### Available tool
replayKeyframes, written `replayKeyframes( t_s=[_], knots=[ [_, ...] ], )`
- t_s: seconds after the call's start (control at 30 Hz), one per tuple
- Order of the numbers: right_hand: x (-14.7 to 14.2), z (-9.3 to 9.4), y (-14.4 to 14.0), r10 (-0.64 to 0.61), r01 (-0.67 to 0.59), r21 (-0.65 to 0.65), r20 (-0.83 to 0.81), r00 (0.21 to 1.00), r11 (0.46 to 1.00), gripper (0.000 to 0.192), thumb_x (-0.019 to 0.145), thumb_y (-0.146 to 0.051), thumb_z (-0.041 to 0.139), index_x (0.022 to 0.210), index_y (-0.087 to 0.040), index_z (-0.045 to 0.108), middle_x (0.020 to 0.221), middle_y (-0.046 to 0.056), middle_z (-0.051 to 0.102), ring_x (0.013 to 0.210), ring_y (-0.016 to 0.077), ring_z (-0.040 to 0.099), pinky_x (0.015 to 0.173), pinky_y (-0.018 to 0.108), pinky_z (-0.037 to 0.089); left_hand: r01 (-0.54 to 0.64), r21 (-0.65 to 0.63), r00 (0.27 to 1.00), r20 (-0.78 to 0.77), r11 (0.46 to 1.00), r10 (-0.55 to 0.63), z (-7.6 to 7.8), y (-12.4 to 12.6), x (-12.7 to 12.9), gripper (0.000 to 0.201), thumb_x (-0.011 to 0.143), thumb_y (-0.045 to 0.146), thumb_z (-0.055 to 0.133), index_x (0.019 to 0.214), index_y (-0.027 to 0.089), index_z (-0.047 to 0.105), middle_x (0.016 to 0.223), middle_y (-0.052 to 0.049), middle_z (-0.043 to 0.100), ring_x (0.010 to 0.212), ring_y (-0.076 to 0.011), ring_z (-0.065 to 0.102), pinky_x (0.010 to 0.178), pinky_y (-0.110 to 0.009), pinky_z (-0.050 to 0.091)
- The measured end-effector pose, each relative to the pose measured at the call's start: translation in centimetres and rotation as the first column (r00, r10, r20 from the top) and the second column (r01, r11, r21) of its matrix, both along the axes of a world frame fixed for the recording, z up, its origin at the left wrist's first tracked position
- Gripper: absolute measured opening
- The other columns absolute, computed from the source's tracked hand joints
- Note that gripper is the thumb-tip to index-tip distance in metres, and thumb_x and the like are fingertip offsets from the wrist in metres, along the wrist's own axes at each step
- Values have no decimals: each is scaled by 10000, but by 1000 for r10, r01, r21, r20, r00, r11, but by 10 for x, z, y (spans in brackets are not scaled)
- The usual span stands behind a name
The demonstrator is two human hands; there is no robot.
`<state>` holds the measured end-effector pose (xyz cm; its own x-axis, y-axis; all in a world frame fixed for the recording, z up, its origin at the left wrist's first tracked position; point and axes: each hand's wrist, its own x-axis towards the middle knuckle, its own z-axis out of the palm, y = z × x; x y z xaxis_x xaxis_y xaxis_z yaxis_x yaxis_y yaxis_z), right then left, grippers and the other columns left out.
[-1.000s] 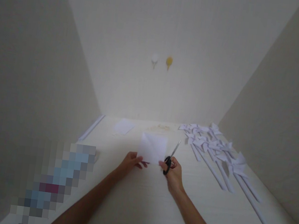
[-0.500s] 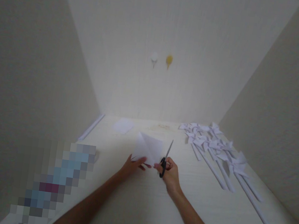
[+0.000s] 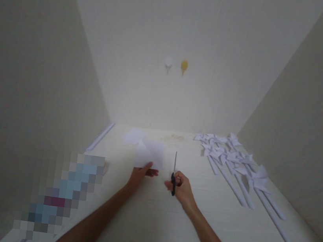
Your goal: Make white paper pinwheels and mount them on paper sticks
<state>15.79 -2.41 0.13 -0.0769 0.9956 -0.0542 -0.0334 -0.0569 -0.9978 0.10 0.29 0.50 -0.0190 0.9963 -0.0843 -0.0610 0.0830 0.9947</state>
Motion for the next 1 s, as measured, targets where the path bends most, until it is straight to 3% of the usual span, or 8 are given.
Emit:
replayKeyframes(
  t_s=[0.23, 0.5, 0.77, 1.0],
  knots=[
    [8, 6, -2, 270, -265, -52, 142, 952, 963, 293, 592, -411, 587, 581, -178, 409, 454, -76, 399, 355, 36, 287, 326, 170, 167, -107, 49, 993, 48, 993, 105, -3, 3, -6, 309, 688, 374, 491, 563, 107, 583, 561, -78, 646, 507, -157, 596, 495, -247, 455],
    [17, -1, 2, 329, -327, -48, 217, 919, 944, 318, 634, -436, 548, 549, -172, 392, 392, -84, 370, 336, 34, 273, 330, 174, 159, -174, 32, 966, 200, 984, 164, -6, 11, -10, 266, 672, 336, 527, 732, 77, 536, 751, -133, 659, 639, -210, 631, 506, -255, 475],
    [16, -1, 1, 368, -357, -89, 222, 903, 930, 317, 631, -438, 560, 562, -170, 404, 372, -92, 369, 332, 35, 287, 346, 173, 162, -126, -2, 974, 191, 992, 124, -7, 9, -7, 259, 664, 318, 532, 717, 66, 545, 824, -151, 650, 588, -188, 629, 508, -250, 487],
    [16, 5, -2, 378, -366, -97, 224, 898, 926, 309, 613, -411, 587, 545, -172, 402, 368, -93, 377, 321, 31, 280, 344, 174, 148, -97, 35, 973, 215, 995, 87, -7, 9, -7, 279, 661, 328, 528, 729, 58, 542, 748, -142, 657, 602, -207, 630, 502, -258, 482]
  ],
)
